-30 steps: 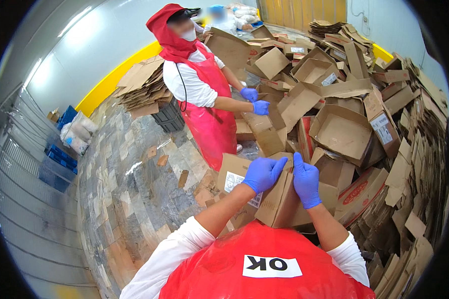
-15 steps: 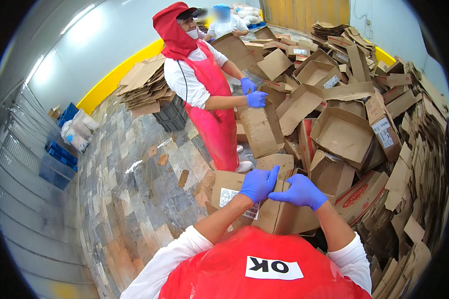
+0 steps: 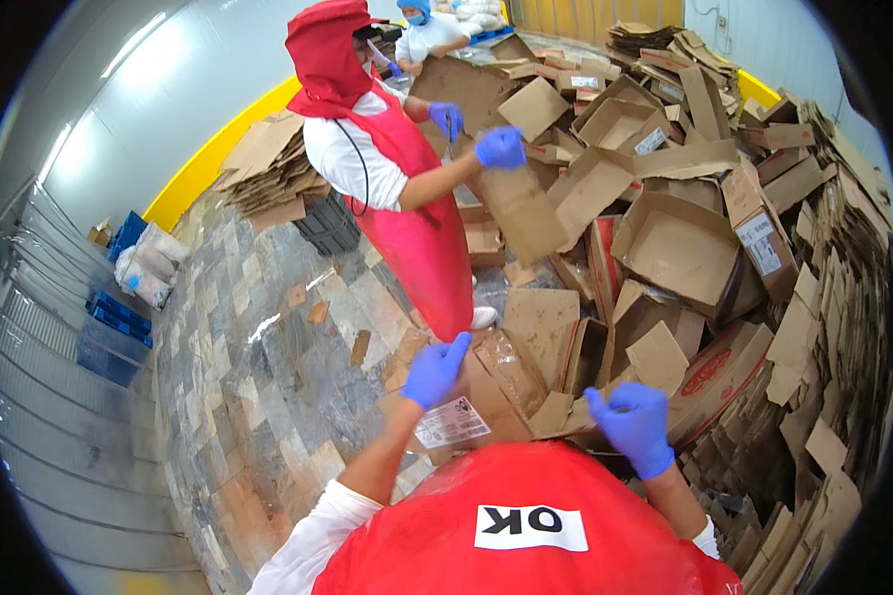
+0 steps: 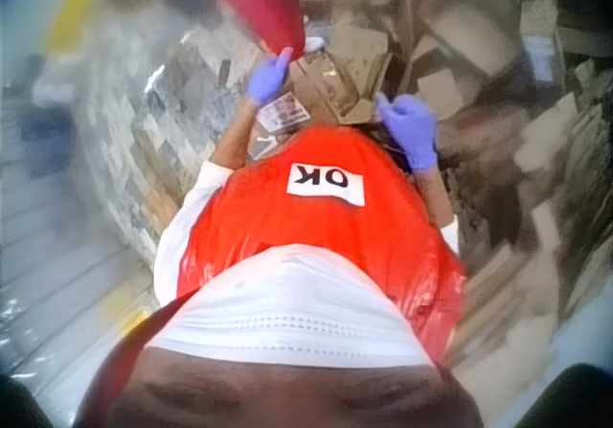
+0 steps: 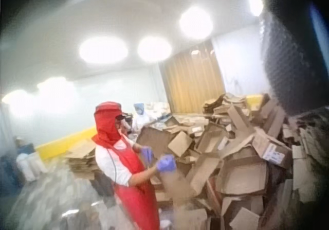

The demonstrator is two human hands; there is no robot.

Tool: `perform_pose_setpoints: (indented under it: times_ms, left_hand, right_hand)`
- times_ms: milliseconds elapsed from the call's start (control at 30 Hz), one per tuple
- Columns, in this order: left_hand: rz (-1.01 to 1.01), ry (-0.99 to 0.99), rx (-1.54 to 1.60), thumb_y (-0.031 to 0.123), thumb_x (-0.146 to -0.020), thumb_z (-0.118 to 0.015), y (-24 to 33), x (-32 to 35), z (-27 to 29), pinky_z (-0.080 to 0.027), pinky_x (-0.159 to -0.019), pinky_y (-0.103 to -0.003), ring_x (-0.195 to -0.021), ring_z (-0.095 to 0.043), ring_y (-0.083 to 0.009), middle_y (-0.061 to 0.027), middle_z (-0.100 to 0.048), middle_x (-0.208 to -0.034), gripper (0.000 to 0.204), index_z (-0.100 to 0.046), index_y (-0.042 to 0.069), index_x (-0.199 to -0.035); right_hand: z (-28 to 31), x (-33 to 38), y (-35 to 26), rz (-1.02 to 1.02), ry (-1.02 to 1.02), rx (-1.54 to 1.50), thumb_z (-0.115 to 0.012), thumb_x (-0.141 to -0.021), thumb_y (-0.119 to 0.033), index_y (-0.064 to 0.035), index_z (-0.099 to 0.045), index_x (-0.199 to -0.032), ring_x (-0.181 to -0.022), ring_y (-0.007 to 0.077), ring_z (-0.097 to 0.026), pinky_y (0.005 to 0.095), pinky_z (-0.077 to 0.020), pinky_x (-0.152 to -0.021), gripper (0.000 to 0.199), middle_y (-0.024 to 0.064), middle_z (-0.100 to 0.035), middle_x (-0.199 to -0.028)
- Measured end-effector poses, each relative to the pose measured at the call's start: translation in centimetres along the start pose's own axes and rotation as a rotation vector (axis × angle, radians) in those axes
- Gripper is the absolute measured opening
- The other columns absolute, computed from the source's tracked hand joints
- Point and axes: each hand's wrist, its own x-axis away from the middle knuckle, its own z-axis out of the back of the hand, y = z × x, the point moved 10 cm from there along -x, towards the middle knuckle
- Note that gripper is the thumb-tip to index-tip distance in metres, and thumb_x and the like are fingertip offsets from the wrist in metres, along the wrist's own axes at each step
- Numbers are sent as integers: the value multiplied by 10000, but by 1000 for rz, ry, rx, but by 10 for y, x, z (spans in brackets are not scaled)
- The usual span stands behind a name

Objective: The person picks up cardboard boxes from a large pile, removes tape and labels, and flattens them. They then place the flattened cardboard onto a growing stack against the wall.

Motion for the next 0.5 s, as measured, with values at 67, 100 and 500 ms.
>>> perform_pose_setpoints:
  times_ms: [67,100,500]
  left_hand:
    - [-218,-363,-10,422,-937,-675,25,42,11,-539,-819,-414,-881,-702,-269,-146,-735,-969,416,-730,20,-1029]
    - [-346,-533,-9,401,-913,-721,39,60,14,-538,-827,-390,-892,-694,-242,-121,-739,-1009,417,-738,27,-1097]
    - [-716,-133,-163,153,-844,-808,115,84,15,-555,-776,-344,-825,-711,-221,-137,-759,-945,243,-758,17,-1039]
  right_hand:
    - [9,12,20,-104,-6,42,-833,-785,-201,-43,-519,-519,-424,268,-473,383,-377,-455,440,127,-493,-523]
    - [15,15,29,-139,3,71,-836,-784,-201,-40,-511,-519,-420,263,-464,382,-372,-454,449,129,-486,-523]
    - [66,-7,66,-271,268,169,-785,-840,-417,-39,-523,-550,-517,379,-428,448,-388,-515,543,196,-486,-589]
